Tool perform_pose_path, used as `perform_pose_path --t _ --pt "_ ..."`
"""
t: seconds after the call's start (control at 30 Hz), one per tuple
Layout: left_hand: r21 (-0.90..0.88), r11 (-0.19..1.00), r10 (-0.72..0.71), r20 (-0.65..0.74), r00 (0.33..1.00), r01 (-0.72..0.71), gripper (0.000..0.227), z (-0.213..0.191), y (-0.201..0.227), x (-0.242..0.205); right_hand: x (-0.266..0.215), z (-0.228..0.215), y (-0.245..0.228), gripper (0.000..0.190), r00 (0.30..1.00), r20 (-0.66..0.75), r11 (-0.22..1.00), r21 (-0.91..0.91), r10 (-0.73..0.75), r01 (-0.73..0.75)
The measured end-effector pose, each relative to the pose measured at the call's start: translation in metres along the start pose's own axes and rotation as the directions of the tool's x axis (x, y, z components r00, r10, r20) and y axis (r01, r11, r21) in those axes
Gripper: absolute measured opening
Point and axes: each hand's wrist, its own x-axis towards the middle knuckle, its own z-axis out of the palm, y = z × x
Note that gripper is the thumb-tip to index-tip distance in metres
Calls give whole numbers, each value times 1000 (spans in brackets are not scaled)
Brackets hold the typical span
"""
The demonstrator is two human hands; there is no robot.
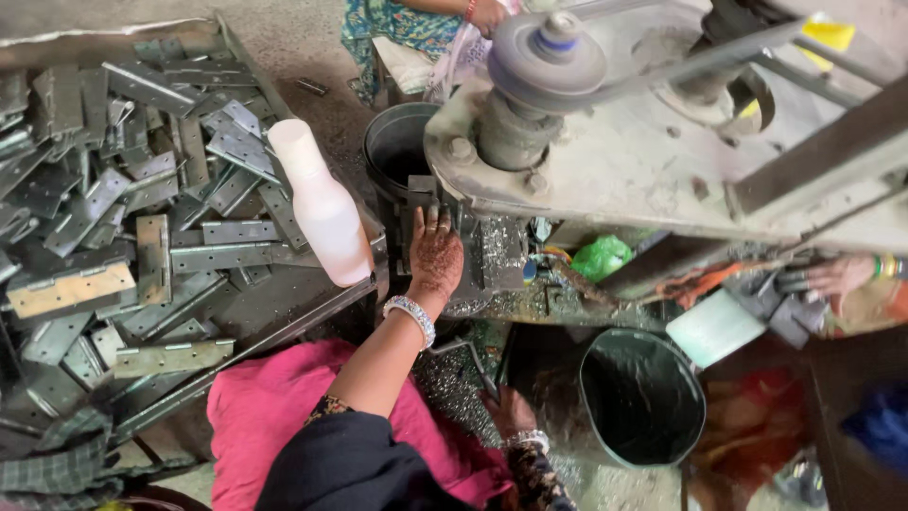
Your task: The person repeatedly picks up metal hinges from a tray and presses them against a rotating grinding wheel to smooth the edges. After grinding, the person places the hinges back into the tray. The process is repeated continuously throughout the clip.
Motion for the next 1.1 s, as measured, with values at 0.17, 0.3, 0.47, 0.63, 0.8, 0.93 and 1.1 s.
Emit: perform_pose_path --t 0.17,0.3,0.47,0.63,0.8,0.93,1.1 --pt "-129 992 0 90 996 12 40 3 -15 -4 -6 -13 -18 47 985 102 988 -77 139 -131" --pt "-133 983 96 -228 969 -129 58 1 -5 -51 -14 -77 -61 40 976 -219 988 -148 4 -37" --pt "-157 920 299 -310 902 -359 35 -5 -14 -131 -24 -111 -104 39 975 -217 999 -20 -41 37" --pt "-248 911 255 -290 922 -330 22 -33 3 -96 -26 -110 -99 45 986 -164 999 -31 8 -13" --pt "26 999 43 138 989 -47 20 -41 63 -66 -23 -103 -89 44 987 -156 999 -28 -33 29" --pt "-480 849 -150 184 971 222 37 -27 41 -79 -21 -104 -89 48 993 -113 994 -109 14 -27" --pt "-178 982 80 90 993 -63 50 -17 6 -112 -20 -99 -93 49 992 -115 980 -197 -44 21"
